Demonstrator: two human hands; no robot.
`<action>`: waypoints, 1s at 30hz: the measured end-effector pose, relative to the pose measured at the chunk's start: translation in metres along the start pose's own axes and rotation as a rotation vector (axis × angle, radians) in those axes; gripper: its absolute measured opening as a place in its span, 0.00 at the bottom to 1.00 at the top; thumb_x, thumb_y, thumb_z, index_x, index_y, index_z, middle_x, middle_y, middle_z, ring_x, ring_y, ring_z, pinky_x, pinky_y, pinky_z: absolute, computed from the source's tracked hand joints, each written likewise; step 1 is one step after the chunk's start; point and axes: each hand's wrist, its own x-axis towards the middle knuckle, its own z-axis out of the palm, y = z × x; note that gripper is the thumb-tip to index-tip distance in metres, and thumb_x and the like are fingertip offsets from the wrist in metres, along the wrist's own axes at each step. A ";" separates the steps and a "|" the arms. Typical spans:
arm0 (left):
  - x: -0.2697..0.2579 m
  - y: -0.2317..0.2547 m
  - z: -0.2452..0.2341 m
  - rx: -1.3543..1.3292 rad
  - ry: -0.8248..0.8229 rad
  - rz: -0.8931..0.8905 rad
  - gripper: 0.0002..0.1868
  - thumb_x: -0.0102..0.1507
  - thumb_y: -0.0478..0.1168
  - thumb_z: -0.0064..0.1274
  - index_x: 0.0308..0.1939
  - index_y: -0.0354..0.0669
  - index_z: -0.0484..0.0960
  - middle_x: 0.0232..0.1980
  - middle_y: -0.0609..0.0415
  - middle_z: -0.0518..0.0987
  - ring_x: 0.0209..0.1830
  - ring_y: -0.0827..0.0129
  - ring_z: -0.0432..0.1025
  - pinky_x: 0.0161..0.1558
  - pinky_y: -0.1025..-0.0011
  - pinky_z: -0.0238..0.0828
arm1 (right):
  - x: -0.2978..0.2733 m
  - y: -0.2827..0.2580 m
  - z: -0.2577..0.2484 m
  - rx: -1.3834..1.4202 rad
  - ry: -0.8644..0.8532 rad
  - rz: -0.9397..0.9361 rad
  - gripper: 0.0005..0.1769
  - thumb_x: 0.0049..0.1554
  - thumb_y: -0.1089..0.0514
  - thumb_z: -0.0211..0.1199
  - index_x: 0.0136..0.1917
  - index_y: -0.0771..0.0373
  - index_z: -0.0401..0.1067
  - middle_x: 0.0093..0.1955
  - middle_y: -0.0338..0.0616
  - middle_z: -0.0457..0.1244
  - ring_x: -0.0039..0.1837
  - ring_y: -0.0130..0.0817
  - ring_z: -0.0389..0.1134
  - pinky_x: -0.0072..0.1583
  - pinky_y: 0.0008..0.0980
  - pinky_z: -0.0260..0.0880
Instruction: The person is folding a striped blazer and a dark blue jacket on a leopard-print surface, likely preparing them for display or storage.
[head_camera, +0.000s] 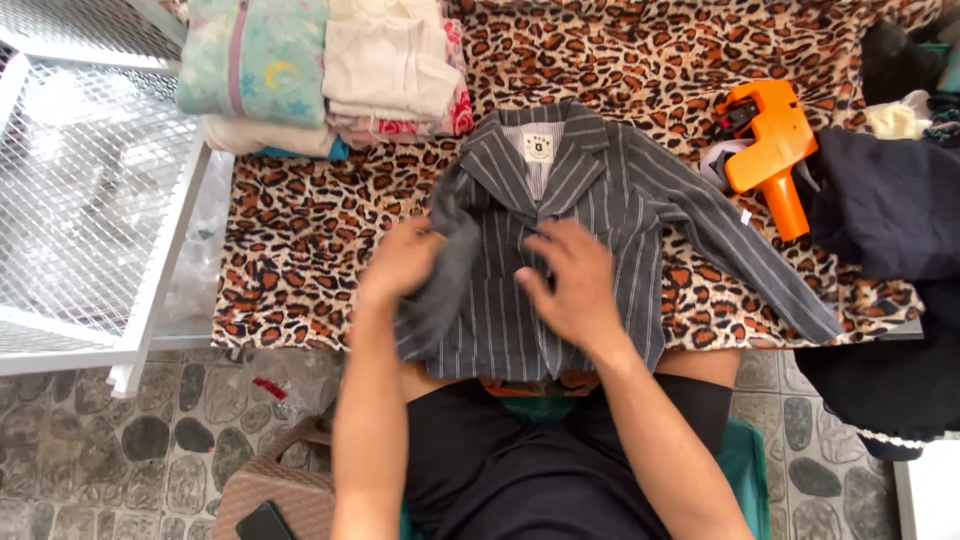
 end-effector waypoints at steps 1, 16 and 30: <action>0.006 -0.014 -0.015 0.001 0.006 0.004 0.24 0.60 0.59 0.52 0.55 0.56 0.86 0.55 0.46 0.84 0.61 0.45 0.75 0.60 0.44 0.70 | -0.004 0.003 -0.005 0.000 0.006 -0.005 0.18 0.57 0.50 0.70 0.58 0.59 0.77 0.61 0.51 0.67 0.65 0.53 0.68 0.63 0.50 0.66; -0.033 -0.044 -0.085 0.239 0.552 0.330 0.27 0.50 0.19 0.55 0.55 0.33 0.79 0.42 0.35 0.78 0.47 0.38 0.74 0.45 0.49 0.71 | -0.037 0.024 0.005 -0.146 -0.304 0.435 0.38 0.64 0.32 0.52 0.77 0.57 0.64 0.80 0.59 0.53 0.82 0.59 0.48 0.75 0.58 0.45; -0.021 -0.141 -0.049 0.031 1.121 0.359 0.25 0.56 0.25 0.63 0.55 0.43 0.76 0.47 0.47 0.67 0.39 0.45 0.70 0.46 0.54 0.68 | -0.039 0.027 0.008 -0.183 -0.258 0.429 0.39 0.63 0.29 0.53 0.76 0.54 0.65 0.79 0.55 0.55 0.82 0.56 0.50 0.74 0.56 0.48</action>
